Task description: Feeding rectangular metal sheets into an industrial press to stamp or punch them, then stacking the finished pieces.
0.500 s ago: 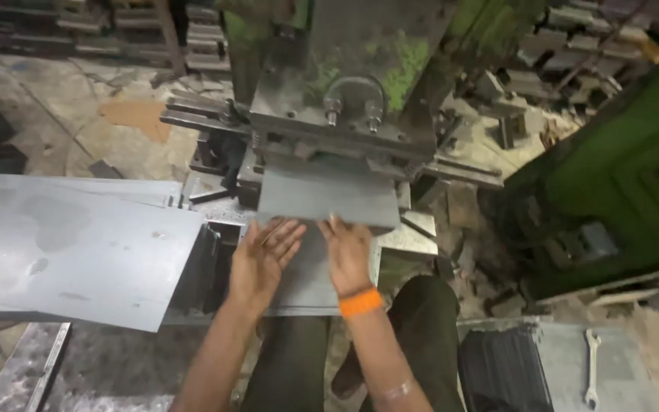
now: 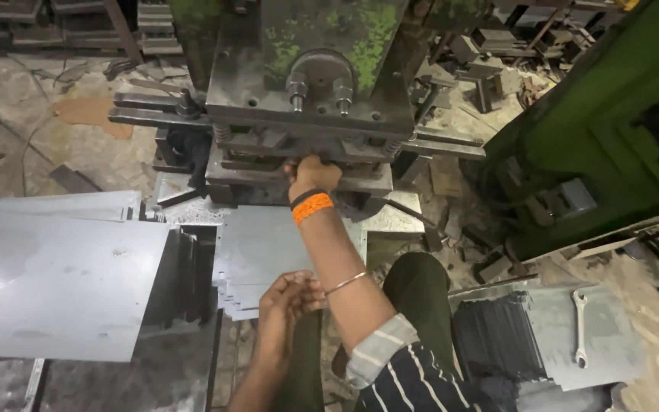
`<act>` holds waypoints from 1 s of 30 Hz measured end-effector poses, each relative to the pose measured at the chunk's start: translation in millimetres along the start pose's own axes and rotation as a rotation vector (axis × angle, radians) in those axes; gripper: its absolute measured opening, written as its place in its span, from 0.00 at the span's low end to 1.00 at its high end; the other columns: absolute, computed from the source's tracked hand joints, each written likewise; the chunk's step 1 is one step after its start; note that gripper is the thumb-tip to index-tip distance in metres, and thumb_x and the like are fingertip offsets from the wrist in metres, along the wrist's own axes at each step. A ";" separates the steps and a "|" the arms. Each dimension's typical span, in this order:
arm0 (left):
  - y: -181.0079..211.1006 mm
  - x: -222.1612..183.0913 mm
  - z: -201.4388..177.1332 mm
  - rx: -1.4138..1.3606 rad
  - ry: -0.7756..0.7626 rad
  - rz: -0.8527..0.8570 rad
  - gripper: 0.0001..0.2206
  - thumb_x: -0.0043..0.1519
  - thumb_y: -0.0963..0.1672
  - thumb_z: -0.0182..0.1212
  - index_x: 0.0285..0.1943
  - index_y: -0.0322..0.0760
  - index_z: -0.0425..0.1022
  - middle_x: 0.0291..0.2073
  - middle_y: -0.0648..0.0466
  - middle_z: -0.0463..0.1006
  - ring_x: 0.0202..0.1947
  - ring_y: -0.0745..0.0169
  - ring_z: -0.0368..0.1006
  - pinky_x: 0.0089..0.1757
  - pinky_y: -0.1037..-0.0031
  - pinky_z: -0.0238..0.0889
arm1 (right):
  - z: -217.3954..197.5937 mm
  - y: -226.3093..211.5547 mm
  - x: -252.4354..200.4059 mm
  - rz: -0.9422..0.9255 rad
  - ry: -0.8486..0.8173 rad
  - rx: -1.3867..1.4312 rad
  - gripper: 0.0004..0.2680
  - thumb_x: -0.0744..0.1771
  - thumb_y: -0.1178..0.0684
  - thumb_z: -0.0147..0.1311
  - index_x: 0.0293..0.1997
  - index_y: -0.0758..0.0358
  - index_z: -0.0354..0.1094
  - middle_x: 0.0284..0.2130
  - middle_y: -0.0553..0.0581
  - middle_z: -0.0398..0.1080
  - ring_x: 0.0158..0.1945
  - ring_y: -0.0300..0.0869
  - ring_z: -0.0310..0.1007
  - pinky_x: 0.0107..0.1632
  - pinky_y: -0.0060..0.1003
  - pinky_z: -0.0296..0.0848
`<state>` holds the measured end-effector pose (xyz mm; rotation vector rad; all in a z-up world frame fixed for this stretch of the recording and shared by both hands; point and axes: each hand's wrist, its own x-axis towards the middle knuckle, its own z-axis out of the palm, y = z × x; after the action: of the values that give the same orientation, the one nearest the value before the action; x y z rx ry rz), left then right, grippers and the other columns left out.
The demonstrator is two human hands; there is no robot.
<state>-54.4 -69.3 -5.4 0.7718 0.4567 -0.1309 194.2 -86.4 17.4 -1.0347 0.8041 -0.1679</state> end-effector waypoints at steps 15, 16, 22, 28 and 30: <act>5.8 -13.3 -21.1 0.052 0.091 0.051 0.11 0.66 0.39 0.54 0.52 0.22 0.76 0.37 0.40 0.81 0.36 0.55 0.76 0.41 0.71 0.66 | -50.2 12.4 -10.8 -0.304 -0.295 -0.115 0.08 0.68 0.56 0.55 0.34 0.72 0.72 0.15 0.59 0.70 0.12 0.39 0.63 0.15 0.31 0.59; 5.6 -14.0 -22.5 0.051 0.095 0.053 0.11 0.66 0.39 0.54 0.52 0.22 0.76 0.37 0.40 0.81 0.36 0.55 0.76 0.41 0.71 0.66 | -49.7 11.7 -13.4 -0.302 -0.299 -0.117 0.08 0.68 0.56 0.55 0.34 0.72 0.72 0.15 0.59 0.70 0.12 0.39 0.63 0.15 0.31 0.59; -0.1 -11.1 -24.9 0.065 0.098 0.086 0.11 0.65 0.39 0.55 0.52 0.23 0.76 0.37 0.41 0.81 0.35 0.55 0.76 0.40 0.71 0.66 | -50.3 3.2 -23.6 -0.327 -0.299 -0.147 0.10 0.68 0.53 0.59 0.31 0.73 0.72 0.18 0.59 0.72 0.12 0.39 0.65 0.14 0.31 0.61; -13.7 9.7 -27.4 -0.018 0.054 0.200 0.09 0.63 0.40 0.57 0.47 0.24 0.75 0.35 0.40 0.79 0.35 0.50 0.76 0.44 0.64 0.71 | -54.1 11.8 -18.4 -0.360 -0.284 -0.180 0.09 0.67 0.56 0.54 0.32 0.76 0.71 0.12 0.61 0.70 0.08 0.42 0.59 0.13 0.33 0.59; -8.2 18.3 -23.0 0.022 0.078 0.200 0.08 0.64 0.39 0.56 0.46 0.24 0.76 0.34 0.41 0.80 0.34 0.52 0.75 0.42 0.67 0.70 | -50.8 2.6 -25.9 -0.353 -0.261 -0.238 0.10 0.68 0.56 0.53 0.28 0.72 0.71 0.12 0.59 0.69 0.09 0.41 0.59 0.15 0.34 0.62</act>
<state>-48.3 -58.1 -33.2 0.8420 0.4503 0.0811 141.5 -108.2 15.5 -1.3891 0.4057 -0.2350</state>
